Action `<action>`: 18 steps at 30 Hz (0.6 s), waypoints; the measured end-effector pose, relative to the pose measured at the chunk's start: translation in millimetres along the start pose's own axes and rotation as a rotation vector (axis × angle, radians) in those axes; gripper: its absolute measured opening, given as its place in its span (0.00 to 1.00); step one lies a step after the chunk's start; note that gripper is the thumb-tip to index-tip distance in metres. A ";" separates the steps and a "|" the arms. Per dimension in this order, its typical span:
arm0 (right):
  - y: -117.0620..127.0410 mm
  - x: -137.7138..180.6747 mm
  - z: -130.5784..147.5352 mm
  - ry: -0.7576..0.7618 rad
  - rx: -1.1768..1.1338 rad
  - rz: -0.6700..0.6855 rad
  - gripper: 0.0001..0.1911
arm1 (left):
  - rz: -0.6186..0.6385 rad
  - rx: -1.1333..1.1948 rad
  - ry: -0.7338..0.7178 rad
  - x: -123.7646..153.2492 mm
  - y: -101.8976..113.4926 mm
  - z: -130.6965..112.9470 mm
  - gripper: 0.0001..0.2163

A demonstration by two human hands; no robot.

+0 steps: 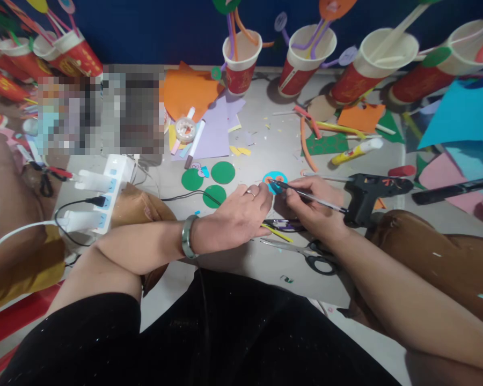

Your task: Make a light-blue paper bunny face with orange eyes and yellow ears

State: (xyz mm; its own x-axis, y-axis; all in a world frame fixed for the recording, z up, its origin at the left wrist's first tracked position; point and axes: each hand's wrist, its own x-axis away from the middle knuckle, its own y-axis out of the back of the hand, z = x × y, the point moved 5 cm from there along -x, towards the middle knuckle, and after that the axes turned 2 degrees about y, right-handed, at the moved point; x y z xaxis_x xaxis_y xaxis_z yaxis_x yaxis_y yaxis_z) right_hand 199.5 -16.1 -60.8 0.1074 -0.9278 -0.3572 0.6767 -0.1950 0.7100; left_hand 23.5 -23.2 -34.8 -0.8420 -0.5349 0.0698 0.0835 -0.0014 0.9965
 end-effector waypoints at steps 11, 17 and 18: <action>0.5 0.8 -2.3 -0.020 0.021 0.002 0.12 | -0.009 -0.006 -0.006 0.7 0.1 0.0 0.36; 1.9 0.3 -1.4 -0.024 0.019 -0.008 0.11 | -0.027 -0.016 -0.012 1.4 1.5 -0.2 0.36; 1.9 0.2 -1.1 -0.027 0.014 -0.009 0.10 | -0.026 -0.019 -0.011 1.5 1.7 -0.2 0.36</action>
State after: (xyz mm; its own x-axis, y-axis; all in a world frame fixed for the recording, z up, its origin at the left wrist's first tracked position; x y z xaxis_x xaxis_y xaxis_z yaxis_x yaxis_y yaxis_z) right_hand 201.6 -16.3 -60.2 0.0819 -0.9342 -0.3471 0.6674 -0.2073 0.7152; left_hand 22.5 -24.2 -33.0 -0.8500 -0.5249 0.0449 0.0717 -0.0307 0.9970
